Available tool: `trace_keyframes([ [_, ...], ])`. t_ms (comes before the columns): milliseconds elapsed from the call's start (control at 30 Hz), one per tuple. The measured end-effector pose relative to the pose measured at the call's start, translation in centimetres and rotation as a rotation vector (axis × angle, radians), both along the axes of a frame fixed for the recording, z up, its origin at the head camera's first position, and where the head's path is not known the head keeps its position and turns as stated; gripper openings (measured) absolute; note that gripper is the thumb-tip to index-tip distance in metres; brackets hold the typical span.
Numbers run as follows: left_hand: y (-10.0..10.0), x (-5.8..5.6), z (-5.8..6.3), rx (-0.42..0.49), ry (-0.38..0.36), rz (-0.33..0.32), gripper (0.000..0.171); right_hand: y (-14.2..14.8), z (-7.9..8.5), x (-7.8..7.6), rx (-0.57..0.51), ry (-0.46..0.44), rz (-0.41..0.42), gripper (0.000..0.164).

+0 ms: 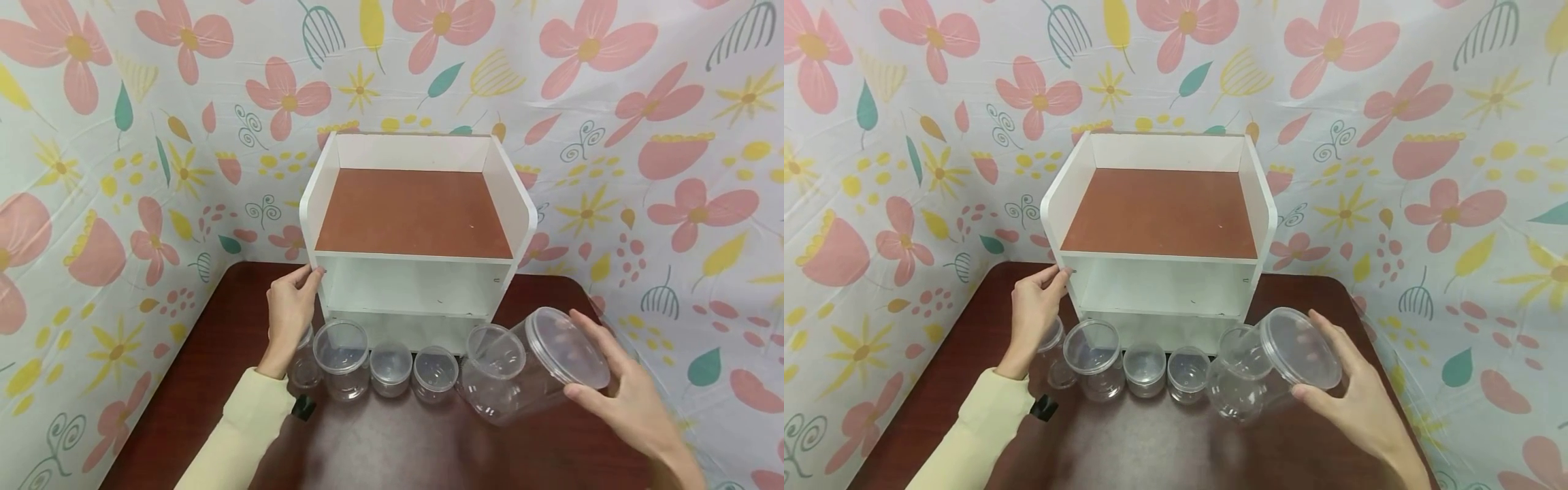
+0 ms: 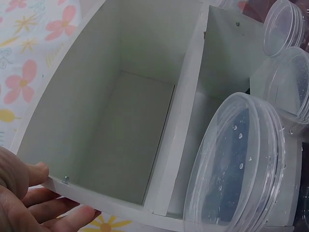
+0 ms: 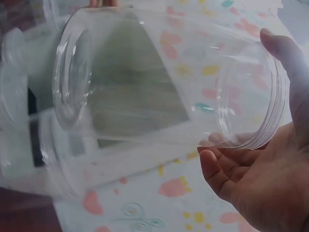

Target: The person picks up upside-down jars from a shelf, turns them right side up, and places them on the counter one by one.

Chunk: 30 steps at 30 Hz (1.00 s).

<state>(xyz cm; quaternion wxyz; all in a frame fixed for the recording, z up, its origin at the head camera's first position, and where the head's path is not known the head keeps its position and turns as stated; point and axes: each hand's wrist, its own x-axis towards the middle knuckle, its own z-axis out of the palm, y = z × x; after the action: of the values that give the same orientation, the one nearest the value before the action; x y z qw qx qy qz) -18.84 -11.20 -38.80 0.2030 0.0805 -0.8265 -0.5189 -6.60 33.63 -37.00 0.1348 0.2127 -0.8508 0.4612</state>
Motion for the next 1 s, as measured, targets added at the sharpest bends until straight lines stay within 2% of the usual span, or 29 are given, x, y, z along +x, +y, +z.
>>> trace_keyframes([
  [233, 0.1, 0.0, -0.1, -0.003, 0.013, 0.002, 0.034, 2.3, 1.7, 0.1, -0.037, 0.034, -0.122, 0.102],
  [367, 0.1, 0.0, -0.1, -0.004, 0.022, 0.01, 0.033, 3.6, 1.9, -0.1, -0.001, 0.041, -0.214, 0.104],
  [533, 0.1, 0.0, -0.1, 0.0, 0.038, 0.014, 0.031, 4.8, 2.0, -0.6, 0.023, 0.008, -0.256, 0.102],
  [733, 0.2, -0.2, -0.3, 0.01, 0.057, 0.016, 0.03, 5.9, 1.5, -1.3, 0.118, -0.087, -0.338, 0.102],
  [1000, 0.1, -0.2, -0.3, 0.003, 0.058, 0.012, 0.031, 7.0, -0.5, -2.7, 0.157, -0.163, -0.354, 0.105],
])
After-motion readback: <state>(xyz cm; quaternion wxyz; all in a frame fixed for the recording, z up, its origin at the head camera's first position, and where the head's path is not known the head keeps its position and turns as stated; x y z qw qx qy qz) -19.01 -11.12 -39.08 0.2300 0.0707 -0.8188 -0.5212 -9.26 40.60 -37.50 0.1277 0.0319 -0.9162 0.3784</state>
